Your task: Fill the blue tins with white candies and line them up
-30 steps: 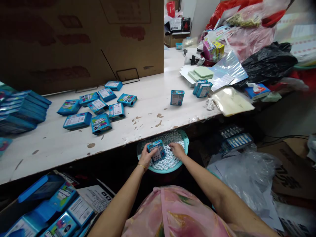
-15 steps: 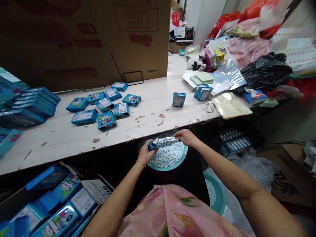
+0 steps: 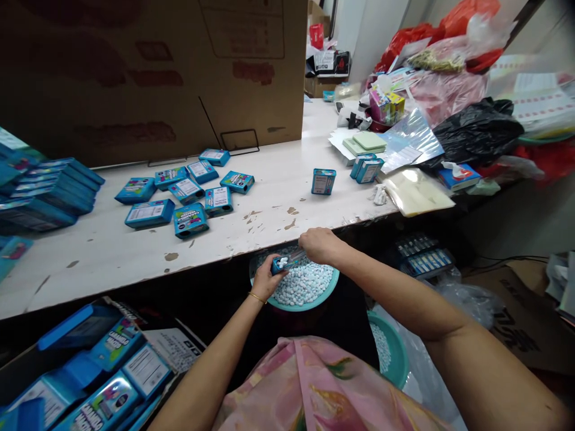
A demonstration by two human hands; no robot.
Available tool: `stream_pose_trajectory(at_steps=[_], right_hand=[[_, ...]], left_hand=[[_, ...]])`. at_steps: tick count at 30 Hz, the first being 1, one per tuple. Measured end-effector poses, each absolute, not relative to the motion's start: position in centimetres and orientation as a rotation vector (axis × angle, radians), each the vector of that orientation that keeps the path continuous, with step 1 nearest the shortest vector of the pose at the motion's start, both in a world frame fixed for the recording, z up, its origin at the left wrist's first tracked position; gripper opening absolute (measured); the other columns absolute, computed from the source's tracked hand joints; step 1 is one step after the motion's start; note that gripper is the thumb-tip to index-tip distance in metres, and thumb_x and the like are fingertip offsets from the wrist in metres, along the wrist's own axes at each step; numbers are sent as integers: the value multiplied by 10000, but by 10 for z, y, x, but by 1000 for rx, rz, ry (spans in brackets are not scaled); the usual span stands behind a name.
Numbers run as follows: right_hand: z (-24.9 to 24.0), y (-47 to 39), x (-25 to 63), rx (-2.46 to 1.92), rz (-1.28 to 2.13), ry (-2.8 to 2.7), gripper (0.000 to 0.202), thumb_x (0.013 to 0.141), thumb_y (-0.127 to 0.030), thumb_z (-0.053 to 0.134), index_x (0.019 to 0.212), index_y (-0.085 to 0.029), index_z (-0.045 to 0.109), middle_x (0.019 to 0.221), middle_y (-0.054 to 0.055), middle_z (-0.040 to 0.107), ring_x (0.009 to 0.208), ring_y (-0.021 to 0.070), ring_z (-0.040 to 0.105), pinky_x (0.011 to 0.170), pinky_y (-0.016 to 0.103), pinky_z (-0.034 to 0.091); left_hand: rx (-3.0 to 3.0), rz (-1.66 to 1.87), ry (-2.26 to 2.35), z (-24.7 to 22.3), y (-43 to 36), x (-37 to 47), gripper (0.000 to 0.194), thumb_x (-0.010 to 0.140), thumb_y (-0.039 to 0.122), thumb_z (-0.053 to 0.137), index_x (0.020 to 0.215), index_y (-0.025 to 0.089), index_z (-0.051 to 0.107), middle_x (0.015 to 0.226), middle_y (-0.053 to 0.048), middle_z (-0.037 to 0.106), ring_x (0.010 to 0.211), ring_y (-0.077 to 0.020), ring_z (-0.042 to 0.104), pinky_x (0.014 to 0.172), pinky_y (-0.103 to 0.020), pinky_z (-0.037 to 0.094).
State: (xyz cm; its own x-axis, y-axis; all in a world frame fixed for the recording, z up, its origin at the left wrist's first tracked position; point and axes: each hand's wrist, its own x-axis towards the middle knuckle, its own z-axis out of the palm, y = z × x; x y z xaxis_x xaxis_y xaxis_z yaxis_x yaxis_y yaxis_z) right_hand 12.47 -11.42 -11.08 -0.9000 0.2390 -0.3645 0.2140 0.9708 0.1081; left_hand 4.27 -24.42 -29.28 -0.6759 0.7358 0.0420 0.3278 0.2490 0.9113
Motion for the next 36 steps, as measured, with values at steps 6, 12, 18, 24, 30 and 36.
stream_pose_trajectory(at_steps=[6,12,18,24,30,36], right_hand=[[-147,-59,178,608,-45,2769,312,747,-153,391,927,-269,618,945,47,635,863,208,575,683,290,414],[-259,-62,203,927,-331,2680,342,758,-119,371,967,-262,601,997,42,624,895,185,567,704,262,389],[-321,-95,165,1210,-923,2705,279,790,-191,394,928,-248,631,917,13,649,872,158,564,718,236,390],[-297,-67,178,1118,-1130,2719,246,751,-163,438,875,-194,649,787,2,656,727,119,569,650,201,407],[-222,-62,180,790,-1141,2855,252,750,-197,426,865,-178,649,719,-1,644,655,106,556,611,191,406],[-155,-83,159,536,-409,2892,277,737,-190,439,894,-281,648,898,5,651,860,162,564,696,240,402]], left_hand=[[782,1630,1977,-300,-257,32,450,563,325,664,955,185,495,837,-3,556,773,-150,533,750,-284,418],[562,1650,1854,-316,-251,31,485,564,351,663,975,186,465,842,-12,561,759,-153,551,723,-304,450],[539,1673,1773,-312,-236,43,487,558,357,665,967,187,462,840,-12,568,770,-157,559,733,-315,456],[659,1694,1871,-288,-270,28,477,584,329,650,999,192,458,869,-9,559,789,-151,545,773,-323,441],[803,1591,2032,-286,-270,32,421,570,302,657,939,180,494,798,8,553,743,-140,528,740,-281,424],[925,1523,2083,-290,-252,43,407,588,264,638,966,190,509,805,7,558,758,-143,517,728,-265,403]])
